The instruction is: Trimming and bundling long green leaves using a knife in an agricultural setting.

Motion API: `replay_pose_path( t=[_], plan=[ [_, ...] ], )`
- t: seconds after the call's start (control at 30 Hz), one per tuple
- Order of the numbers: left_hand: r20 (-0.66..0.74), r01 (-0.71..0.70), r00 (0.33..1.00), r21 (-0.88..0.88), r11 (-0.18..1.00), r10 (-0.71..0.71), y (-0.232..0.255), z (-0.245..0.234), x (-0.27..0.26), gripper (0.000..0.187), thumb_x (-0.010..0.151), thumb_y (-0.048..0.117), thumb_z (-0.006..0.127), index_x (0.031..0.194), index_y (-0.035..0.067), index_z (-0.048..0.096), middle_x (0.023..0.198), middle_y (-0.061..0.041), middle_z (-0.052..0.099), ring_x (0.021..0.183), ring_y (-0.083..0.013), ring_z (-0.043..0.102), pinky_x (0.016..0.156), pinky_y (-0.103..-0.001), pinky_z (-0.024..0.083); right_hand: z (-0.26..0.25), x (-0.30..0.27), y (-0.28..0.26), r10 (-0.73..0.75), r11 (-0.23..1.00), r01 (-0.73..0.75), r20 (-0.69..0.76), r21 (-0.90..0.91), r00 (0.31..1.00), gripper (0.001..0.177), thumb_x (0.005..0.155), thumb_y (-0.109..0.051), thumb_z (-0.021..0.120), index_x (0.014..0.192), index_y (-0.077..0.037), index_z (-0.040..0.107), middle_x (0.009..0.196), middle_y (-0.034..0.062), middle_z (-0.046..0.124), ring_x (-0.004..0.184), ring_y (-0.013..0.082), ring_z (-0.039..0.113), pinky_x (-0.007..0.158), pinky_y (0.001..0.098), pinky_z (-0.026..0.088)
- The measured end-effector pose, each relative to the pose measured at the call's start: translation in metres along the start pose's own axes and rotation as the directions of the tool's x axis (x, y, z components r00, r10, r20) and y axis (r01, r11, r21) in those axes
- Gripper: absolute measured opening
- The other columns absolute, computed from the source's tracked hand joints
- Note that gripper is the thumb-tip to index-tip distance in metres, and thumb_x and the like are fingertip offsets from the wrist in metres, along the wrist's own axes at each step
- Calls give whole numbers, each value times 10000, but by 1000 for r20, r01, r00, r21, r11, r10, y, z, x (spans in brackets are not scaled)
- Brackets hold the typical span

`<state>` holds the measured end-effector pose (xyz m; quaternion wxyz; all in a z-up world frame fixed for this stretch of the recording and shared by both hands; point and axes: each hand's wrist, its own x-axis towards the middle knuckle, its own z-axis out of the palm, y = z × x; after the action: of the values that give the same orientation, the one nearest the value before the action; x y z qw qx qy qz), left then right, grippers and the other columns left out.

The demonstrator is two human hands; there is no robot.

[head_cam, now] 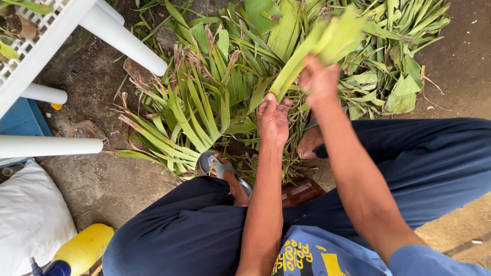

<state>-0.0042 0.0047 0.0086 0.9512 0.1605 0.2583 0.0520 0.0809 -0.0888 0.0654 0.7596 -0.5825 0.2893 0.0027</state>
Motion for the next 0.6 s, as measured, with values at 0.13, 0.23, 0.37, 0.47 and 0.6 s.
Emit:
replay_pose_path(
  t=[0.13,0.23,0.37,0.47,0.6],
  plan=[
    [-59,66,996,-63,996,-70,1,-18,16,215,886,173,774,1028,29,700,797,-149,704,767,-292,680,756,-442,593,-13,5,-76,136,969,-83,-220,232,966,253,988,-31,650,762,-108,568,543,-40,400,411,74,285,381,246,205],
    [-19,43,999,-126,991,-46,-5,-17,19,342,900,246,771,1105,-6,661,682,-119,645,667,-248,657,764,-441,609,-43,25,-64,23,936,64,-241,345,970,53,884,-90,803,849,-66,771,589,5,617,371,52,352,313,223,248],
    [-67,58,995,-194,979,-73,-2,-8,15,258,937,240,723,1051,13,677,644,-82,667,579,-193,650,654,-380,587,-59,19,-59,137,838,13,-232,546,963,367,991,-359,580,1018,-39,755,779,59,737,364,51,355,311,205,260],
    [-177,-6,983,-271,963,-43,20,-3,11,245,1014,195,641,1092,-37,641,606,-78,643,481,-158,628,506,-320,574,-89,20,-71,164,764,49,-267,643,950,718,895,-540,407,1253,15,688,579,-4,574,349,51,284,309,194,200],
    [-288,-105,957,-216,971,40,21,-22,32,330,954,210,681,1185,-21,632,550,-59,570,469,-134,557,509,-296,498,-104,16,-89,91,958,14,-351,288,932,60,937,-117,698,985,-124,661,883,13,741,430,37,397,360,207,296]
  ],
)
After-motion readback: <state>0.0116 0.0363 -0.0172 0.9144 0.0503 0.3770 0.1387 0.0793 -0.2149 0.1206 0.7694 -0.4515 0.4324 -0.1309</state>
